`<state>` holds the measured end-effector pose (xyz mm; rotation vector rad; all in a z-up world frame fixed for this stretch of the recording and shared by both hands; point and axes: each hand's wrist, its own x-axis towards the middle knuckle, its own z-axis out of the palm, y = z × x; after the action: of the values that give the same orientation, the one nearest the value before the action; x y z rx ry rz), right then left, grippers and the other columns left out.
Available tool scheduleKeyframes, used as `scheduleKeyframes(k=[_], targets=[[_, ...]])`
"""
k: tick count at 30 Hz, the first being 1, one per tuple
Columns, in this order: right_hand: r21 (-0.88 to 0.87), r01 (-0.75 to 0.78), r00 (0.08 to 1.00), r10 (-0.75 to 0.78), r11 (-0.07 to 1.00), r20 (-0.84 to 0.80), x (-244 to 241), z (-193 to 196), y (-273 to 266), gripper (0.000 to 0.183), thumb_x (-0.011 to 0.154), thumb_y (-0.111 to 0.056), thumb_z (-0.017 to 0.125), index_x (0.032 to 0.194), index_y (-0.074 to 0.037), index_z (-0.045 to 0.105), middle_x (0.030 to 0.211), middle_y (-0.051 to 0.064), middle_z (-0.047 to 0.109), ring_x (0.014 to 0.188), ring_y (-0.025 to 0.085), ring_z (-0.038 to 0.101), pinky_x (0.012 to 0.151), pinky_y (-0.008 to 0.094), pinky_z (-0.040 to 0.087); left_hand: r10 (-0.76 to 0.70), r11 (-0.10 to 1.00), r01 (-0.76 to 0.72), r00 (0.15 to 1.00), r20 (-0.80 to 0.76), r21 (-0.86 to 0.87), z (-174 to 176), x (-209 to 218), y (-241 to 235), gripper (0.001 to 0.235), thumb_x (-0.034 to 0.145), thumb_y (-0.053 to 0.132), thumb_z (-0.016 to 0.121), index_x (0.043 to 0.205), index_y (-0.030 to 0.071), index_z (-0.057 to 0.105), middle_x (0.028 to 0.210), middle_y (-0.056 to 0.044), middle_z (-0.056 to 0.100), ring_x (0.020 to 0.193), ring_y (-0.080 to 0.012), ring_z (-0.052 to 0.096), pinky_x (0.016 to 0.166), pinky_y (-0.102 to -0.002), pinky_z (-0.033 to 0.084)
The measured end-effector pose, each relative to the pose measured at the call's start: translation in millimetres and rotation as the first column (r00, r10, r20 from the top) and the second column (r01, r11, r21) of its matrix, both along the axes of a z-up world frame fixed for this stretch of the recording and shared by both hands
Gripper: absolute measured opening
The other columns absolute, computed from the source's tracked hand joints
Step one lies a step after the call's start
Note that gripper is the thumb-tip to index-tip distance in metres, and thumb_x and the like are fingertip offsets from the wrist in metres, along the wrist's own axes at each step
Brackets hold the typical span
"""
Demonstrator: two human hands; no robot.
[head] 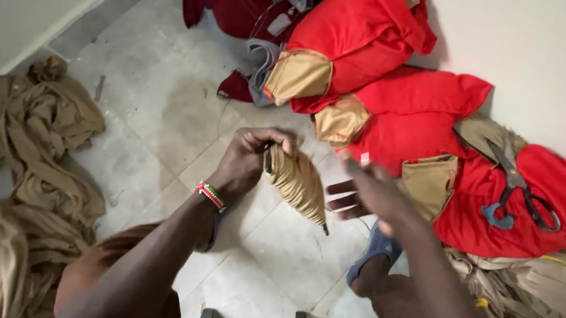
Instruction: The person sits on a stool and ties a beige cloth bundle with a thin rope, then places it aside. They repeat the tying process with another bundle and later wind a rope onto a rectangular winder, handling the rope and winder by hand.
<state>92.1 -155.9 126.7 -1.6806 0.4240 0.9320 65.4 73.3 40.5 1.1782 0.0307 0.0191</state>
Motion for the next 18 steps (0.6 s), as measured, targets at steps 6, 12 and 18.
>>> scheduleKeyframes(k=[6, 12, 18], targets=[[0.384, 0.380, 0.902, -0.429, 0.841, 0.047, 4.6, -45.3, 30.4, 0.038, 0.081, -0.018, 0.090, 0.080, -0.013, 0.052, 0.073, 0.008, 0.064, 0.066, 0.024, 0.071, 0.058, 0.035, 0.061, 0.080, 0.993, -0.093, 0.984, 0.158, 0.078, 26.7, 7.9, 2.6, 0.028, 0.070, -0.018, 0.064, 0.086, 0.002, 0.076, 0.143, -0.018, 0.050, 0.134, -0.0384, 0.044, 0.118, -0.046, 0.037], [0.286, 0.133, 0.907, -0.233, 0.949, 0.352, -0.2, -50.4, -11.3, 0.047, 0.067, 0.010, 0.070, 0.086, -0.018, 0.038, 0.073, 0.001, 0.052, 0.067, 0.017, 0.063, 0.060, 0.026, 0.050, -0.075, 0.792, -0.125, 0.951, 0.299, 0.598, 44.3, -22.0, 19.9, 0.094, 0.066, -0.016, 0.054, 0.154, 0.019, 0.049, 0.160, -0.021, 0.026, 0.153, -0.0488, 0.015, 0.124, -0.060, 0.020], [0.249, 0.038, 0.936, -0.122, 0.968, 0.329, -3.4, 3.0, -15.5, 0.035, 0.057, 0.010, 0.061, 0.084, -0.009, 0.048, 0.071, 0.008, 0.050, 0.063, 0.025, 0.062, 0.055, 0.036, 0.052, -0.228, 0.949, 0.224, 0.974, -0.010, 0.221, -8.7, -7.5, 2.5, 0.062, 0.085, -0.014, 0.067, 0.142, 0.008, 0.057, 0.099, -0.008, 0.070, 0.093, -0.0144, 0.067, 0.094, -0.037, 0.059]])
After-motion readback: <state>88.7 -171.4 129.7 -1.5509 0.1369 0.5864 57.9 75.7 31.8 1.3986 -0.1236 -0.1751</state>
